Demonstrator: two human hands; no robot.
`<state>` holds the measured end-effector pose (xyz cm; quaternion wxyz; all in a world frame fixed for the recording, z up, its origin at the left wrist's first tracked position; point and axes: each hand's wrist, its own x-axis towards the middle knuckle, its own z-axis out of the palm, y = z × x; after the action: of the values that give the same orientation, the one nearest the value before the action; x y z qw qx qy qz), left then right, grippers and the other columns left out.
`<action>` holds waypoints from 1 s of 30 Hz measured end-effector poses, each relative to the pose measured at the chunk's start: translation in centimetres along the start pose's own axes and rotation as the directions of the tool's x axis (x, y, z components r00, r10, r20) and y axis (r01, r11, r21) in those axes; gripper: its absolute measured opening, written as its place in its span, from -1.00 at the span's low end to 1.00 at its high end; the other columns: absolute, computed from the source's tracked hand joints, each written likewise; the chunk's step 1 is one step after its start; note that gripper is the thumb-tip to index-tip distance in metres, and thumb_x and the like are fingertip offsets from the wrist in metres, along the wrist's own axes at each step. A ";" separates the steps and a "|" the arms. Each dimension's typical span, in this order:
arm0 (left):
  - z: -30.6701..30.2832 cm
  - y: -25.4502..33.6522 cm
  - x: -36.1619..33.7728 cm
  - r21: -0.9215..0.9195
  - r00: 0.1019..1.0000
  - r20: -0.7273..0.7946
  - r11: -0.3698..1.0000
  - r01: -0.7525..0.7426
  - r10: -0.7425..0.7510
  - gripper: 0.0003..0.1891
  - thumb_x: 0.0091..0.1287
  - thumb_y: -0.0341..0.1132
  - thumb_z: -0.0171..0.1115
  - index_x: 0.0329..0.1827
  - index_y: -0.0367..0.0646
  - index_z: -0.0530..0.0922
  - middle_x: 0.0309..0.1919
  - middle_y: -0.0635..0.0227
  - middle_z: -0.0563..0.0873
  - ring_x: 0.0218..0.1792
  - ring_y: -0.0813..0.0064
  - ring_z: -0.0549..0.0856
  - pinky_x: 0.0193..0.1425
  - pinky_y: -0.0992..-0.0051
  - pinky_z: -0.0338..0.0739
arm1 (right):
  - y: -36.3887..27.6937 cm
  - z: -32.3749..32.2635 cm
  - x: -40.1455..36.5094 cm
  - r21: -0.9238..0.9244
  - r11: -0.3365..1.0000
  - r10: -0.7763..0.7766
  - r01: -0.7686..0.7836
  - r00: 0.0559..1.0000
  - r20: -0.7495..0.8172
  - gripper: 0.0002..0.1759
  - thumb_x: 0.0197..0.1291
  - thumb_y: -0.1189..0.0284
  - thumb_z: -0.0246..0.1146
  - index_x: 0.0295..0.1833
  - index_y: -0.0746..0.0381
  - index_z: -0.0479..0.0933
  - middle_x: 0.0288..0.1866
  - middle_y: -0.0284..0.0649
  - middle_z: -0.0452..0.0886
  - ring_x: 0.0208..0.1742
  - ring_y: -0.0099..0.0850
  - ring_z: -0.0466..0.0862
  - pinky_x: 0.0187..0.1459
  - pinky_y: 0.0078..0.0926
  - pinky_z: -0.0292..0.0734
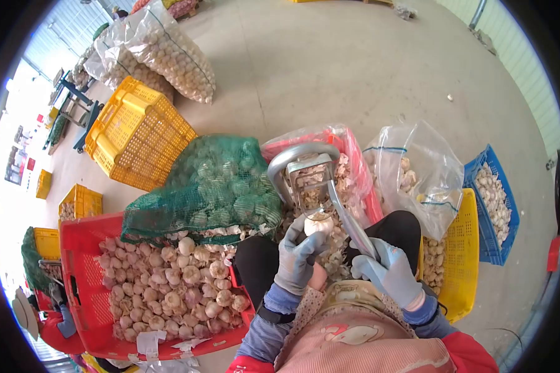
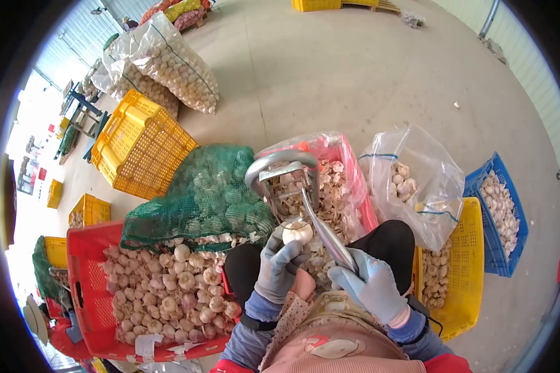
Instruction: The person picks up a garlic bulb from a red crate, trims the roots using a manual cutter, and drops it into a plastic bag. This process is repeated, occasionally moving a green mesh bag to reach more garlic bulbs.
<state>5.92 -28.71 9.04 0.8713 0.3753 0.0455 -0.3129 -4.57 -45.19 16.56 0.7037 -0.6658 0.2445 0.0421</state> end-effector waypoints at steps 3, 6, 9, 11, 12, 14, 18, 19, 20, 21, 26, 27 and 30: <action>0.3 0.1 -0.2 -0.072 0.997 -0.039 0.995 0.067 -0.070 -0.49 0.30 -0.43 0.33 0.33 -0.23 0.47 0.08 0.29 0.70 0.00 0.53 0.72 -0.02 0.50 0.71 | -0.7 -0.3 -0.7 -0.323 0.928 -0.189 0.185 0.982 0.018 -0.64 0.27 0.33 0.36 0.08 0.31 0.56 -0.37 -0.12 0.70 -0.36 -0.40 0.75 -0.35 -0.48 0.57; 0.0 0.5 0.2 -0.149 0.990 -0.010 0.979 0.137 -0.140 -0.52 0.30 -0.44 0.34 0.30 -0.22 0.49 0.04 0.30 0.72 -0.03 0.52 0.73 -0.05 0.52 0.72 | 0.1 0.6 -0.2 -0.471 0.876 -0.159 0.107 0.985 -0.073 -0.62 0.24 0.27 0.36 0.03 0.32 0.56 -0.33 -0.02 0.68 -0.36 -0.17 0.73 -0.32 -0.33 0.58; -0.3 0.5 0.7 -0.183 0.987 -0.033 0.972 0.148 -0.156 -0.54 0.30 -0.45 0.34 0.28 -0.21 0.51 0.01 0.32 0.73 -0.07 0.53 0.74 -0.07 0.53 0.71 | 6.3 0.0 3.4 -0.637 0.741 -0.327 0.213 0.943 -0.066 -0.62 0.23 0.23 0.35 0.00 0.29 0.57 -0.33 -0.01 0.68 -0.32 -0.03 0.70 -0.28 -0.19 0.57; -0.4 0.1 1.1 -0.149 0.993 -0.044 0.983 0.105 -0.112 -0.58 0.32 -0.44 0.33 0.25 -0.20 0.52 -0.01 0.32 0.73 -0.10 0.53 0.74 -0.08 0.53 0.72 | 8.1 0.5 6.5 -0.704 0.640 -0.489 0.308 0.870 -0.064 -0.61 0.22 0.21 0.35 0.00 0.28 0.57 -0.30 0.00 0.67 -0.27 0.01 0.68 -0.25 -0.14 0.56; -0.5 -0.3 1.3 -0.114 0.997 -0.043 0.991 0.063 -0.068 -0.61 0.34 -0.42 0.31 0.22 -0.20 0.53 -0.01 0.31 0.73 -0.11 0.53 0.73 -0.08 0.53 0.72 | 8.2 0.6 7.5 -0.733 0.586 -0.557 0.346 0.828 -0.055 -0.60 0.21 0.19 0.35 -0.01 0.27 0.56 -0.29 0.01 0.67 -0.25 0.03 0.68 -0.23 -0.11 0.56; -0.1 0.4 1.0 -0.006 0.995 -0.096 0.999 0.032 -0.033 -0.62 0.31 -0.45 0.33 0.19 -0.20 0.53 -0.01 0.30 0.72 -0.10 0.50 0.73 -0.04 0.50 0.72 | 7.1 0.6 7.3 -0.773 0.590 -0.444 0.234 0.893 -0.068 -0.59 0.21 0.26 0.35 0.08 0.26 0.57 -0.12 0.09 0.66 -0.12 0.03 0.68 -0.13 -0.15 0.58; 0.0 -0.3 -0.8 0.706 0.940 0.066 0.649 -0.282 0.336 -0.45 0.04 -0.46 0.54 0.16 -0.18 0.58 -0.01 0.26 0.69 -0.09 0.41 0.73 -0.03 0.47 0.68 | 4.3 0.6 1.4 -0.596 0.676 -0.583 0.434 0.809 -0.072 -0.49 0.26 0.51 0.28 0.33 0.33 0.46 0.16 -0.02 0.64 0.07 -0.20 0.70 0.11 -0.33 0.57; 0.5 -0.4 -1.7 0.817 0.910 0.135 0.475 -0.326 0.392 -0.41 -0.03 -0.46 0.55 0.15 -0.14 0.59 -0.02 0.22 0.67 -0.10 0.36 0.73 -0.05 0.46 0.67 | 4.5 1.3 0.7 -0.343 0.807 -0.545 0.481 0.830 -0.117 -0.50 0.34 0.49 0.23 0.37 0.36 0.41 0.25 -0.05 0.59 0.22 -0.33 0.61 0.20 -0.41 0.50; 0.6 -0.8 -2.3 0.858 0.929 0.166 0.415 -0.301 0.331 -0.42 -0.05 -0.48 0.52 0.14 -0.10 0.60 -0.04 0.15 0.64 -0.07 0.24 0.72 -0.03 0.38 0.64 | 4.6 1.9 0.6 -0.225 0.878 -0.452 0.422 0.886 -0.102 -0.50 0.37 0.46 0.21 0.38 0.37 0.40 0.27 -0.08 0.57 0.25 -0.37 0.57 0.23 -0.44 0.47; 1.0 -1.2 -2.9 0.847 0.837 0.323 0.259 -0.464 0.442 -0.43 -0.04 -0.47 0.52 0.13 -0.12 0.59 -0.04 0.11 0.62 -0.08 0.23 0.69 -0.04 0.35 0.61 | 4.5 2.4 0.5 -0.110 0.931 -0.358 0.348 0.930 -0.084 -0.50 0.40 0.44 0.19 0.39 0.38 0.38 0.29 -0.11 0.55 0.27 -0.41 0.53 0.26 -0.46 0.43; 2.2 -2.7 -4.6 0.796 0.861 0.192 0.438 -0.418 0.472 -0.70 0.07 -0.44 0.47 -0.12 -0.24 0.64 -0.28 0.24 0.72 -0.30 0.38 0.72 -0.15 0.45 0.61 | 5.7 3.7 1.0 -0.021 0.966 -0.259 0.258 0.962 -0.082 -0.48 0.39 0.31 0.27 0.34 0.35 0.43 0.14 -0.22 0.56 0.11 -0.49 0.54 0.15 -0.54 0.47; 2.5 -2.8 -5.0 0.701 0.934 0.024 0.660 -0.270 0.356 -0.77 0.09 -0.46 0.44 -0.18 -0.24 0.65 -0.32 0.29 0.72 -0.34 0.45 0.70 -0.19 0.48 0.59 | 5.8 3.5 1.2 0.029 0.977 -0.211 0.213 0.975 -0.075 -0.49 0.38 0.30 0.28 0.33 0.34 0.45 0.11 -0.23 0.58 0.06 -0.52 0.56 0.11 -0.55 0.49; 3.0 -1.9 -7.2 0.388 0.997 -0.082 0.922 0.019 0.013 -0.92 0.14 -0.53 0.37 -0.33 -0.26 0.65 -0.40 0.41 0.70 -0.41 0.65 0.62 -0.28 0.56 0.54 | 6.9 3.8 1.9 0.219 0.969 -0.086 0.113 0.988 -0.130 -0.37 0.35 -0.05 0.24 0.20 0.30 0.54 -0.13 -0.30 0.66 -0.12 -0.56 0.61 -0.12 -0.63 0.53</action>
<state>-1.39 -28.09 12.30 0.7767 0.5528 0.0192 -0.3013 -4.49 -41.31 9.50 0.7603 -0.5941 0.2556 -0.0611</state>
